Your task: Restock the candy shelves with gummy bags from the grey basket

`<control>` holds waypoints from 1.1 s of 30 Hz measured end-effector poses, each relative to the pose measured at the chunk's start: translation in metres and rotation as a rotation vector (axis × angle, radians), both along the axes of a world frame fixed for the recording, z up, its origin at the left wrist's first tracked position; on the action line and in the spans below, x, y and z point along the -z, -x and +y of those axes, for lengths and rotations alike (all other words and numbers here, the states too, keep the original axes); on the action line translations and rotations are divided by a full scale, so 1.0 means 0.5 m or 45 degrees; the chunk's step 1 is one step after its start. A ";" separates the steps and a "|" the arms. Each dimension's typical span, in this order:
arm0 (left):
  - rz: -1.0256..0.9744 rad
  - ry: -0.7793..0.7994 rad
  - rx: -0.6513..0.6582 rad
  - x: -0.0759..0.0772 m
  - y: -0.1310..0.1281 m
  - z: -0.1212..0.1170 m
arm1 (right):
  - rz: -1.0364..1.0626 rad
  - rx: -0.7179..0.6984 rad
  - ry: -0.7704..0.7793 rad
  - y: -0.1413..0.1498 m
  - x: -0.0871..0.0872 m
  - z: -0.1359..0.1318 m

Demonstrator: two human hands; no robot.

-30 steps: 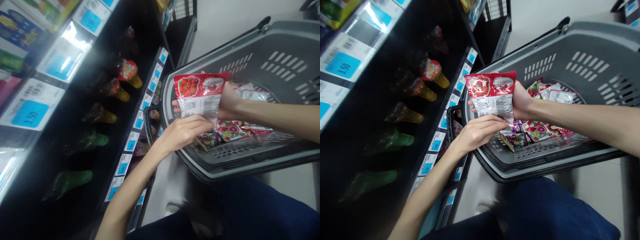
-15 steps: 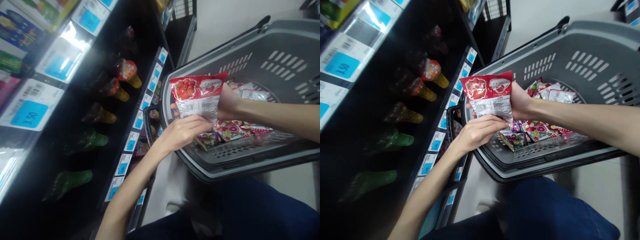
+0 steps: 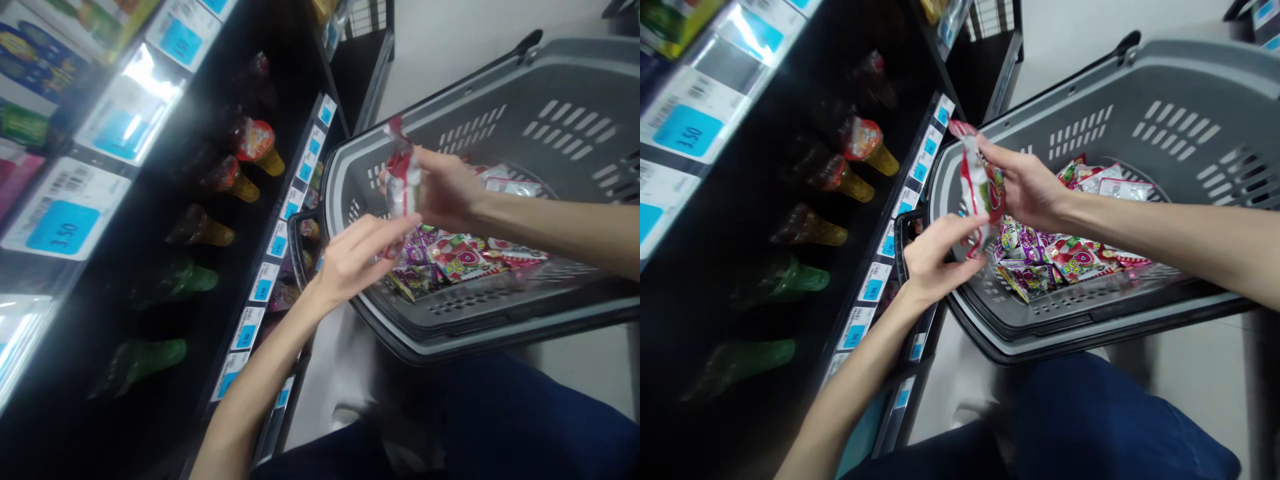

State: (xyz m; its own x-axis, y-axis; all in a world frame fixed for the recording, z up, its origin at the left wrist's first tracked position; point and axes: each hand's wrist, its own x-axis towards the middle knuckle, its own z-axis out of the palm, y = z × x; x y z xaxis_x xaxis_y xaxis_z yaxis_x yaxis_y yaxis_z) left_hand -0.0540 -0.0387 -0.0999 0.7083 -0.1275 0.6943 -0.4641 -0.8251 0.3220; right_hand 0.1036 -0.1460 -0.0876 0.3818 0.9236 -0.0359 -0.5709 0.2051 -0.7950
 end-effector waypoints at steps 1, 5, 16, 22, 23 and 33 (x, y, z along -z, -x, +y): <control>0.000 0.063 -0.100 0.002 -0.001 0.003 | -0.006 0.044 -0.008 -0.003 -0.001 0.002; 0.039 0.426 -0.473 0.015 -0.012 0.026 | -0.054 0.097 0.053 -0.006 0.000 0.005; 0.212 0.635 -0.624 0.031 -0.019 0.052 | -0.144 0.283 0.138 0.013 -0.004 0.014; 0.245 0.642 -0.638 0.027 -0.019 0.052 | -0.171 0.240 0.188 0.009 -0.001 0.012; 0.256 0.662 -0.638 0.026 -0.019 0.051 | -0.171 0.217 0.186 0.008 0.000 0.012; 0.261 0.680 -0.598 0.023 -0.022 0.052 | -0.001 0.115 0.050 0.000 0.016 0.014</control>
State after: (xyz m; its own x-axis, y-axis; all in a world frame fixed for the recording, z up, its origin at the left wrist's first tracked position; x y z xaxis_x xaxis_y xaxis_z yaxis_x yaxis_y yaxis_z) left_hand -0.0429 -0.0129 -0.1112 0.7274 0.5390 0.4246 0.0119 -0.6287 0.7776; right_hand 0.1037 -0.1389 -0.0955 0.4634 0.8833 -0.0707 -0.5506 0.2245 -0.8040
